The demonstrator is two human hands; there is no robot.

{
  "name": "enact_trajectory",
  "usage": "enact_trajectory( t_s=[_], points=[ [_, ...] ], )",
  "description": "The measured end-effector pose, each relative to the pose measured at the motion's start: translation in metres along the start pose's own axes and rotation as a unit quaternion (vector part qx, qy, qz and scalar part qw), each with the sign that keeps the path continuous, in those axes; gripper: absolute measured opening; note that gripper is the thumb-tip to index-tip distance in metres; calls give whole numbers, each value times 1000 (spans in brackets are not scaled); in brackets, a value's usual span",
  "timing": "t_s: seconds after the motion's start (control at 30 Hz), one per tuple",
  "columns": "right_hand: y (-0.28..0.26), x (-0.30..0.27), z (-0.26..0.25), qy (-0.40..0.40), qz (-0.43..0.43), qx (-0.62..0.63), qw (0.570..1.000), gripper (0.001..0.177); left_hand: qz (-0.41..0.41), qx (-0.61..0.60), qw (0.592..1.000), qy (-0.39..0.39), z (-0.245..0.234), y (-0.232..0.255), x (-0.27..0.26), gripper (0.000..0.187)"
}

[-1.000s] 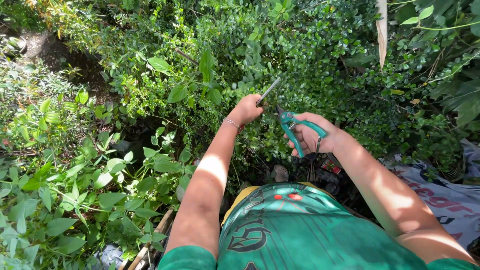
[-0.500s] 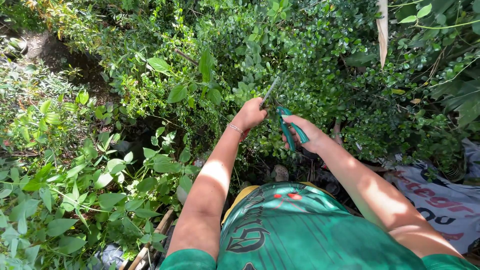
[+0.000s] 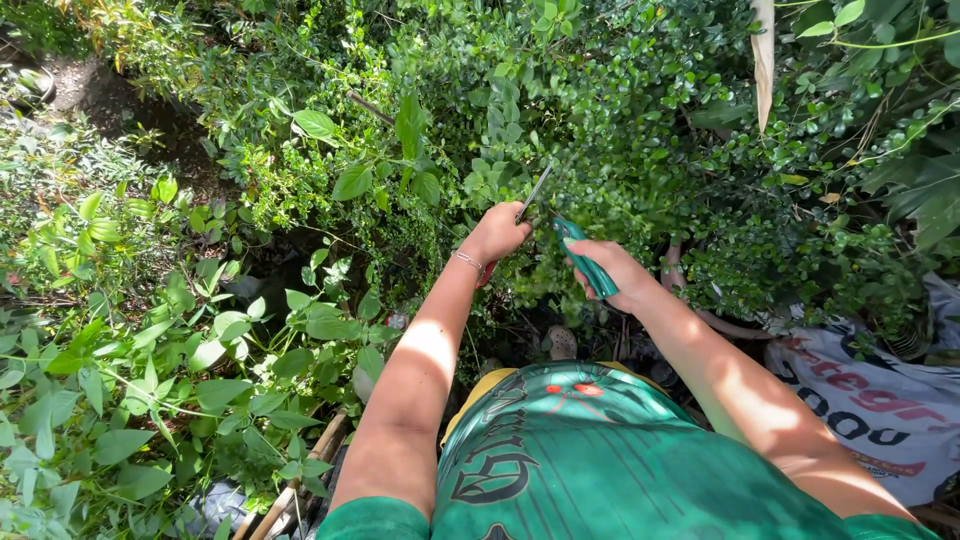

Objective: The person uses green pruning shears to cut branches and leaves from a dense green bush. They hold the branches with their left hand while cutting with the right hand, repeatedly trimming the foliage in an outdoor garden setting.

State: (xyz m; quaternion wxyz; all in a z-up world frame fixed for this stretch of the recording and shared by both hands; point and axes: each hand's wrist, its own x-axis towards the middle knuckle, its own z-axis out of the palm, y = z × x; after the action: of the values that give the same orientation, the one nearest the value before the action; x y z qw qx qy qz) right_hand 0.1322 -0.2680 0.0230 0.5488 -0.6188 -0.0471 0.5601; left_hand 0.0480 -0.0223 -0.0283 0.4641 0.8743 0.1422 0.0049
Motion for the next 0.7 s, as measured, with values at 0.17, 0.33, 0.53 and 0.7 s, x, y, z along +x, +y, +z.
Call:
enact_trajectory(
  t_s=[0.17,0.33,0.53,0.7],
  points=[
    [-4,-20,6,-62,-22,-15,998,40,-43,-83,996,10,-12,-2,-13,17],
    [-13,-43,-9,-160,0,29,987,45,-15,-63,992,109,-26,-39,-11,11],
    [-32,-56,-32,-208,-32,64,975,51,-44,72,977,196,-92,17,-40,14],
    [-48,-56,-41,-198,-53,51,977,54,-80,-123,975,168,-122,31,-49,18]
  ],
)
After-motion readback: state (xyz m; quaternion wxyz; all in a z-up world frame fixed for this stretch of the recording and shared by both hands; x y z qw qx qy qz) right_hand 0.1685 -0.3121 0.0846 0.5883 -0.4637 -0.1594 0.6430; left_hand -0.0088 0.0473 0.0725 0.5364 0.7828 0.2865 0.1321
